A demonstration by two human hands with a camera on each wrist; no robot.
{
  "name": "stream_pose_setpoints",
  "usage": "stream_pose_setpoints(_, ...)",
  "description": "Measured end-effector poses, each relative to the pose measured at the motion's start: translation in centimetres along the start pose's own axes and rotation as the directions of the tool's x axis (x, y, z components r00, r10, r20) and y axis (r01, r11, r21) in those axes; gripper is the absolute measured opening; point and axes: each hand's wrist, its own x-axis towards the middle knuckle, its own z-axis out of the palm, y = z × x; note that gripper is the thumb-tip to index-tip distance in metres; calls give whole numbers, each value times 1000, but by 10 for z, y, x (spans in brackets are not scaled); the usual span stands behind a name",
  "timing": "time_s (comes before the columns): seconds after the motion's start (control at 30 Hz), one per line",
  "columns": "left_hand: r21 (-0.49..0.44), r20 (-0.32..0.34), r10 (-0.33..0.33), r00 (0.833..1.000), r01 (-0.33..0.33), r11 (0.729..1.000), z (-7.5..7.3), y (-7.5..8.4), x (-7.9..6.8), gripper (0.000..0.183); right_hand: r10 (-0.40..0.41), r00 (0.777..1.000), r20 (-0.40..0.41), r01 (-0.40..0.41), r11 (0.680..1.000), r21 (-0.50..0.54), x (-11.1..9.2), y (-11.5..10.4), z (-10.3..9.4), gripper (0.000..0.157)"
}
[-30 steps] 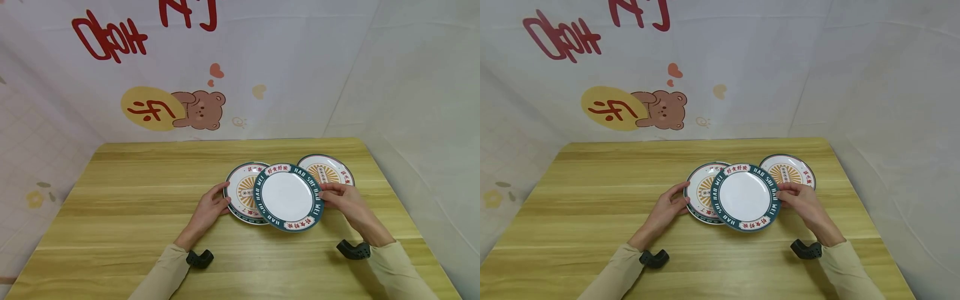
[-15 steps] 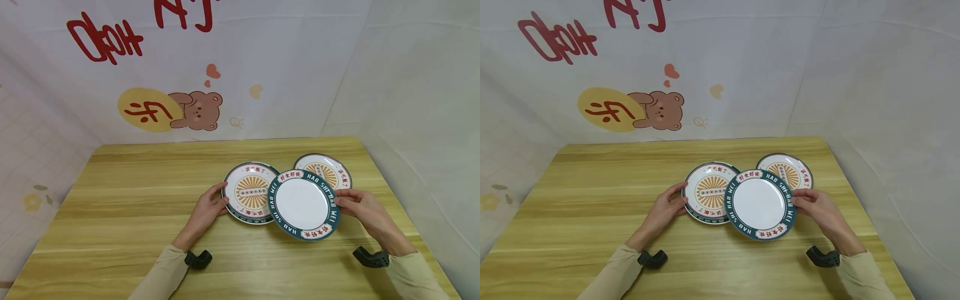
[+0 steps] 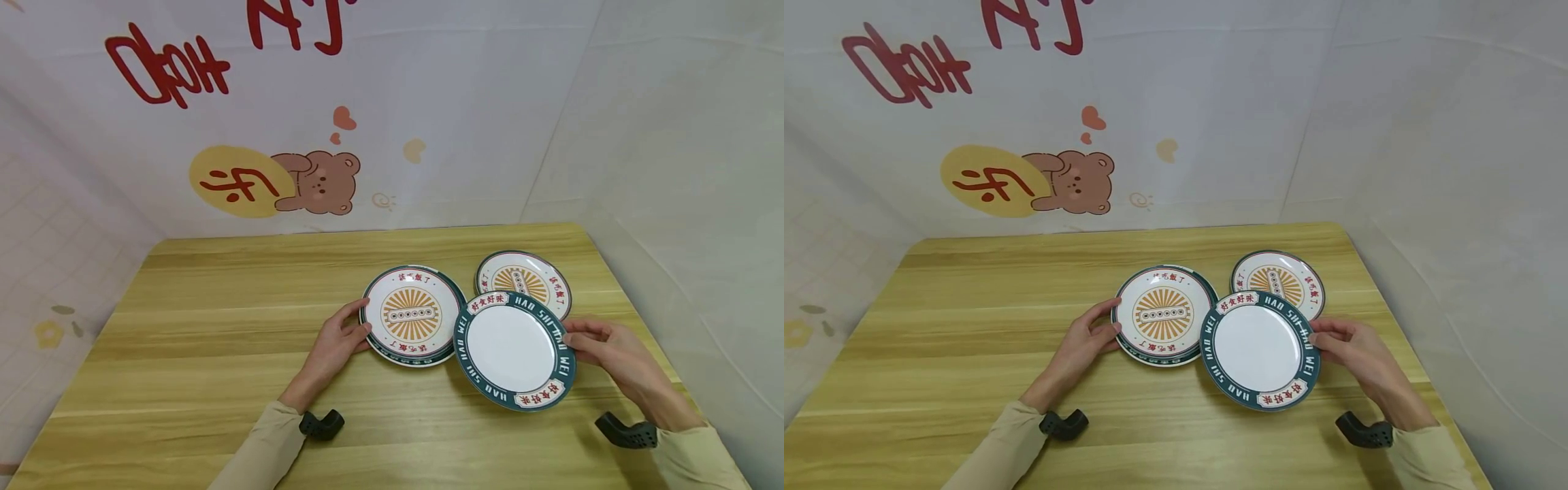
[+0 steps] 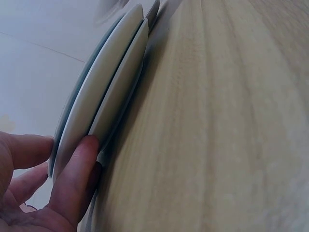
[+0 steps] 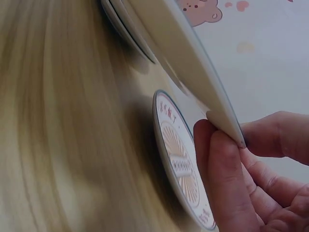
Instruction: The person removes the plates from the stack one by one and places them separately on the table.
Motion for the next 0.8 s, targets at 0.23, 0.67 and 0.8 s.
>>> stream_pose_setpoints(0.23, -9, 0, -3, 1000, 3, 1000, 0, 0, 0, 50, 26, 1000, 2, -26, 999, -26, -4, 7, -10, 55)
stream_pose_setpoints(0.67, -10, 5, 2, 1000, -2, 1000, -1, 0, 0, 51, 48, 999, 13, -48, 999, -7, -7, 22, -25, 53)
stream_pose_setpoints(0.8, -6, 7, 12, 1000, -12, 1000, -1, -1, 0, 51, 65, 998, 18, -65, 998, -14, -9, 25, -28, 53)
